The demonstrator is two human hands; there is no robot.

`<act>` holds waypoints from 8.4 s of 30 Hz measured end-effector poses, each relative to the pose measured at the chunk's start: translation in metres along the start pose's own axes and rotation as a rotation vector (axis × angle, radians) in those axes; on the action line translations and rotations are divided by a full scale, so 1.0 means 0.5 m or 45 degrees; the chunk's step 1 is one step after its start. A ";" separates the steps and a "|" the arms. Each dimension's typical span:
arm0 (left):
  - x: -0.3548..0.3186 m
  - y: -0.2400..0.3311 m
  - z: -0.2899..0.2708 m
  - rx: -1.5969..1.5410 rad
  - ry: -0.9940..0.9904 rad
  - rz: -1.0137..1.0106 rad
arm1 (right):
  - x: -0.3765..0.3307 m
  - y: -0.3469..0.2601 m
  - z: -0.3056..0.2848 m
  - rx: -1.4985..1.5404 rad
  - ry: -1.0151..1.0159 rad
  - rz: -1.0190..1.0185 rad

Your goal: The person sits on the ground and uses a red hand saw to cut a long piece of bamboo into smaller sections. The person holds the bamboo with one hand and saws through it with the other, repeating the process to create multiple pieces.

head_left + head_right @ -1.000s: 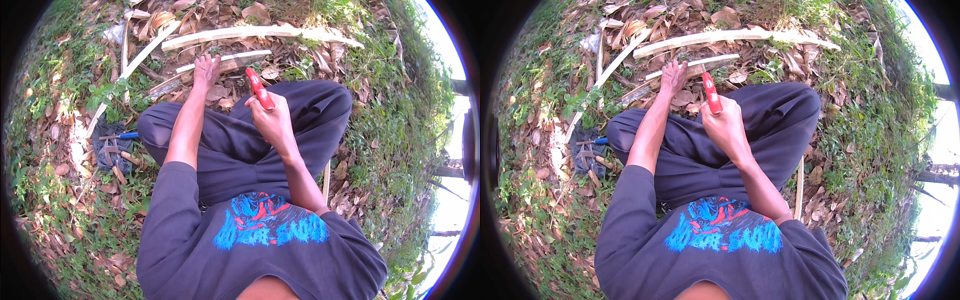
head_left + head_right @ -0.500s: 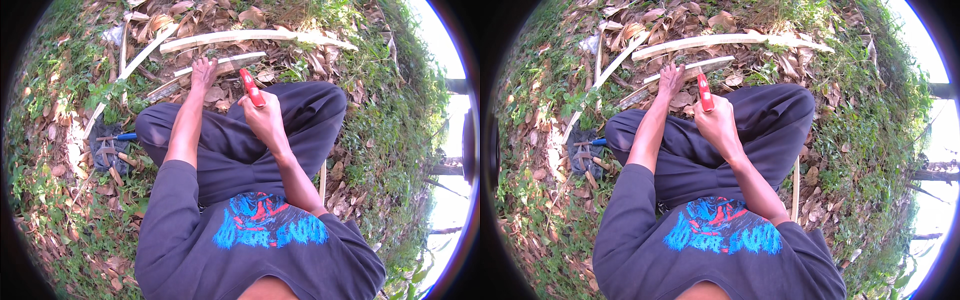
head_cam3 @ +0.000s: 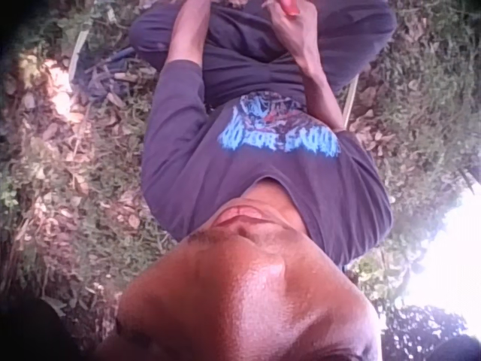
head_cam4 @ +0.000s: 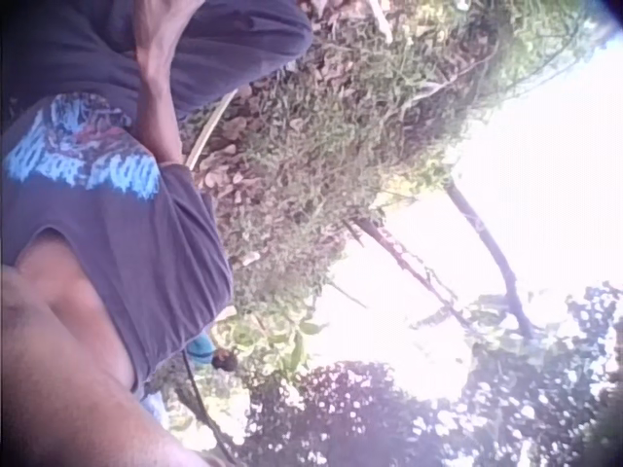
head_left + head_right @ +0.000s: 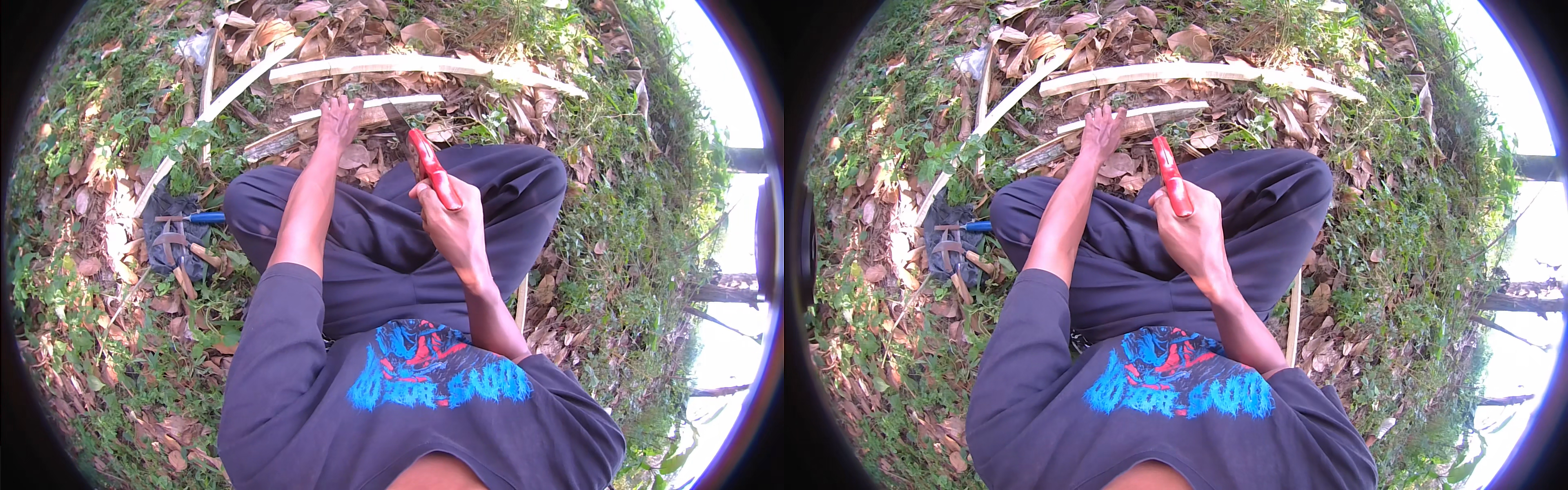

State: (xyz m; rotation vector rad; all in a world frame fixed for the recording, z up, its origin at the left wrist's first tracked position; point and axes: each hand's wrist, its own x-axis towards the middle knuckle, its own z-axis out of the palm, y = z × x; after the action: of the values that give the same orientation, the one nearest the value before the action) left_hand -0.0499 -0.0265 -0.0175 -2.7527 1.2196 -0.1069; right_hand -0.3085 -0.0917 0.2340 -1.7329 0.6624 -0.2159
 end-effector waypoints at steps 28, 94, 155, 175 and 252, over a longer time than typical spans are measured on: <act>0.009 -0.003 0.016 -0.015 0.092 0.009 | 0.058 0.052 -0.003 0.034 -0.013 0.068; 0.025 0.034 -0.017 -0.242 0.062 -0.142 | 0.140 0.148 -0.090 0.654 -0.154 0.211; 0.048 0.007 -0.022 -0.532 0.087 -0.307 | 0.092 0.134 -0.025 0.428 -0.084 0.133; 0.017 0.006 -0.028 -0.604 -0.070 -0.170 | 0.057 0.106 -0.025 0.398 -0.096 0.137; 0.017 0.014 0.003 -0.533 -0.031 -0.178 | 0.048 0.114 0.017 -0.022 0.042 -0.098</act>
State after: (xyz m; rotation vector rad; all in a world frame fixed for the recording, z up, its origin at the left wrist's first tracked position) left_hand -0.0489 -0.0373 -0.0199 -3.1828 1.1527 0.1912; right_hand -0.3025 -0.1047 0.1732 -1.7762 0.6237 -0.2937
